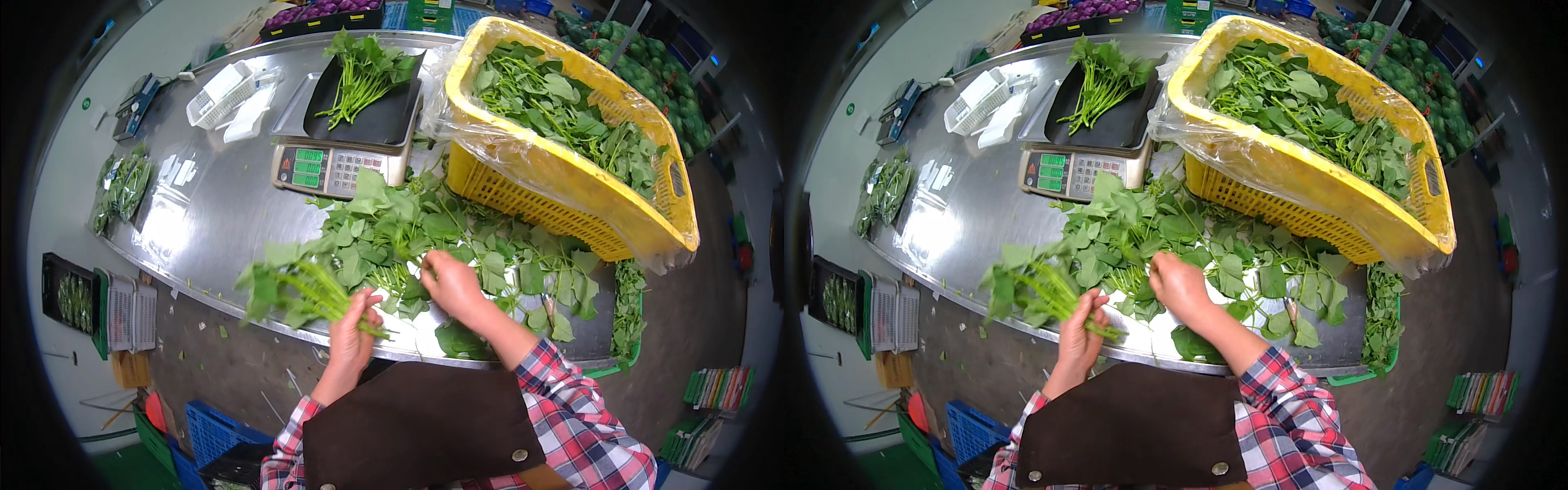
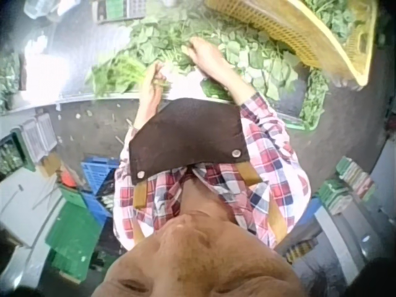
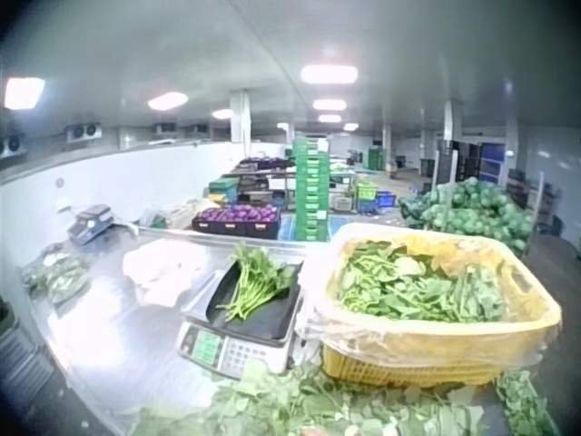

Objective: The person picks up leafy vegetables from a yellow crate and a pile on a metal table, weighs them on a scale, and places them into plastic bags using a black funnel-like tool.

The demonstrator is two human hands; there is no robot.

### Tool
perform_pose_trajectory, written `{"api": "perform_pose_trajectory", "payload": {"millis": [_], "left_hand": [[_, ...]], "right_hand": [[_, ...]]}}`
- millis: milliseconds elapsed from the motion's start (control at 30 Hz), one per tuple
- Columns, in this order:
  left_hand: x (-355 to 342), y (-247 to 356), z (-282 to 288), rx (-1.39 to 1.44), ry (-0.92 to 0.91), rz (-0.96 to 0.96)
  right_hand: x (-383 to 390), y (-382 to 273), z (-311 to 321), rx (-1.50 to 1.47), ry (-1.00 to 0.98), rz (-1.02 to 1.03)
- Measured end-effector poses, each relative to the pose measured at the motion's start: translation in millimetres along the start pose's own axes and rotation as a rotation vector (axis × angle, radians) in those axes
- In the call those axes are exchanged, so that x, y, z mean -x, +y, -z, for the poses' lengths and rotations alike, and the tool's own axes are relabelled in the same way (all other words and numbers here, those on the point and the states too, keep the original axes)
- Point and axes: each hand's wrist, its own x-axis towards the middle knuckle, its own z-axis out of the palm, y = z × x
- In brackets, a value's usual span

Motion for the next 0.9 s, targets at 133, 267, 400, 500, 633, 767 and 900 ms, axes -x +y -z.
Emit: {"api": "perform_pose_trajectory", "payload": {"millis": [133, 267, 400, 500, 633, 767, 900], "left_hand": [[-16, -19, -30, -0.225, -0.056, -0.144], [-12, -19, -28, -0.194, -0.045, -0.046], [0, -6, -31, -0.294, -0.102, 0.060], [4, 3, -29, -0.298, -0.053, 0.024], [-4, 22, -8, -0.316, -0.002, 0.036], [-17, 40, 19, -0.223, 0.063, 0.029], [-16, 51, 25, -0.269, 0.087, -0.031]], "right_hand": [[23, -26, 6, -0.096, -0.226, -0.014], [33, -21, 11, -0.339, -0.088, 0.050], [20, -21, 10, -0.643, 0.007, -0.077], [24, -25, 17, -0.744, -0.695, -0.293], [42, -18, -3, -0.900, -0.967, -0.228], [64, -22, 18, -0.841, -0.868, -0.010], [60, -6, 44, -0.369, -1.050, -0.064]]}}
